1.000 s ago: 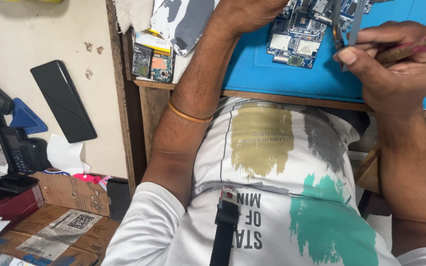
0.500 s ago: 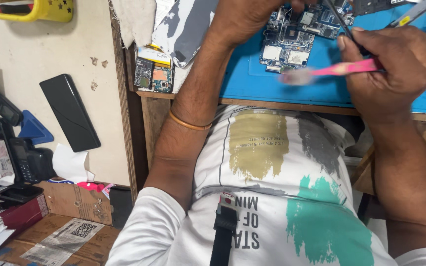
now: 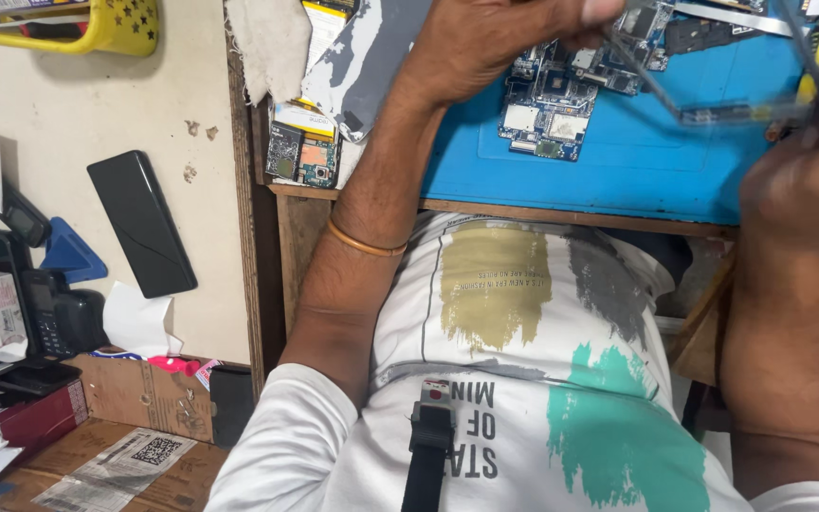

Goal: The person uses a pink toothbrush to scrub the interior of a disassembled smartphone frame and the exposed motherboard. The person rotates the frame to reach different edges and continues brushing the circuit board and frame surfaces.

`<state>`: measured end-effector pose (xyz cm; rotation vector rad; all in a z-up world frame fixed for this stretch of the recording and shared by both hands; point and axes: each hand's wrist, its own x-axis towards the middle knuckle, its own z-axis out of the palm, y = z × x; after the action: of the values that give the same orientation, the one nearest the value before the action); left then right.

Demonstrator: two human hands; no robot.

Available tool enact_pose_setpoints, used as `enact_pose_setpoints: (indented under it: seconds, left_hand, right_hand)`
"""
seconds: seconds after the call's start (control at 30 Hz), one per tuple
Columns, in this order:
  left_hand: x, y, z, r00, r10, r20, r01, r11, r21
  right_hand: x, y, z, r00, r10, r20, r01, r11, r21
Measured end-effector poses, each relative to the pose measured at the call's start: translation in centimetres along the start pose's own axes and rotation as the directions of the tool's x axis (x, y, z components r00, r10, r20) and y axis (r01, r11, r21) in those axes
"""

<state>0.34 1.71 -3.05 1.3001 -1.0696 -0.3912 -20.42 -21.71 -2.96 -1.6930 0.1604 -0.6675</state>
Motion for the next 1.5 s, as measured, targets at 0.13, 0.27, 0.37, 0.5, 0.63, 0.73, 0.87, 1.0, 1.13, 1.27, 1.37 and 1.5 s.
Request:
enact_pose_setpoints:
  seconds: [0.13,0.27,0.37,0.5,0.63,0.73,0.87,1.0,1.13,1.27,1.37,1.5]
  left_hand:
    - [0.5,2.2,-0.5,0.977,-0.043,0.210,0.117,0.929,-0.351]
    - [1.0,3.1,-0.9,0.929,0.047,0.367,0.121,0.898,-0.423]
    - [1.1,3.0,-1.2,0.906,0.064,0.418,0.139,0.888,-0.439]
    - [1.3,2.9,-1.5,0.880,0.107,0.462,0.140,0.872,-0.469]
    - [1.1,2.7,-1.1,0.872,0.071,0.484,0.211,0.837,-0.505]
    - [1.0,2.6,-1.2,0.873,0.044,0.486,0.245,0.821,-0.515]
    - [0.9,2.1,-0.7,0.875,0.001,0.484,0.261,0.841,-0.473]
    - [0.7,1.4,-0.1,0.893,-0.076,0.443,0.272,0.876,-0.398]
    - [0.5,1.1,0.0,0.898,-0.077,0.433,0.276,0.866,-0.417]
    - [0.6,1.0,-0.1,0.891,-0.052,0.451,0.245,0.892,-0.380]
    - [0.8,1.1,-0.1,0.879,-0.019,0.476,0.233,0.889,-0.394]
    - [0.8,1.3,-0.1,0.875,-0.015,0.485,0.239,0.883,-0.404]
  right_hand:
    - [1.1,-0.4,0.0,0.987,0.158,0.024,-0.160,0.971,0.177]
    - [0.4,-1.2,2.1,0.967,0.143,0.211,-0.183,0.965,0.186]
    - [-0.4,-1.3,3.1,0.946,0.103,0.307,-0.174,0.961,0.214]
    - [-1.2,-1.2,2.8,0.927,0.136,0.349,-0.182,0.978,0.103]
    - [-1.2,-0.3,2.8,0.921,0.057,0.385,-0.135,0.975,0.177]
    - [-1.4,-0.1,3.3,0.922,0.038,0.384,-0.130,0.968,0.215]
    - [-1.6,-1.2,3.5,0.918,0.159,0.362,-0.173,0.985,0.005]
    - [-1.3,-2.1,4.4,0.926,0.080,0.369,-0.106,0.993,0.050]
    - [-0.9,-2.9,4.8,0.913,0.140,0.382,-0.209,0.968,0.143]
    - [-0.8,-2.7,4.8,0.905,0.102,0.413,-0.197,0.961,0.196]
    - [-1.0,-2.2,4.6,0.907,0.080,0.414,-0.163,0.972,0.171]
    - [-1.3,-1.6,4.4,0.910,0.079,0.407,-0.145,0.981,0.132]
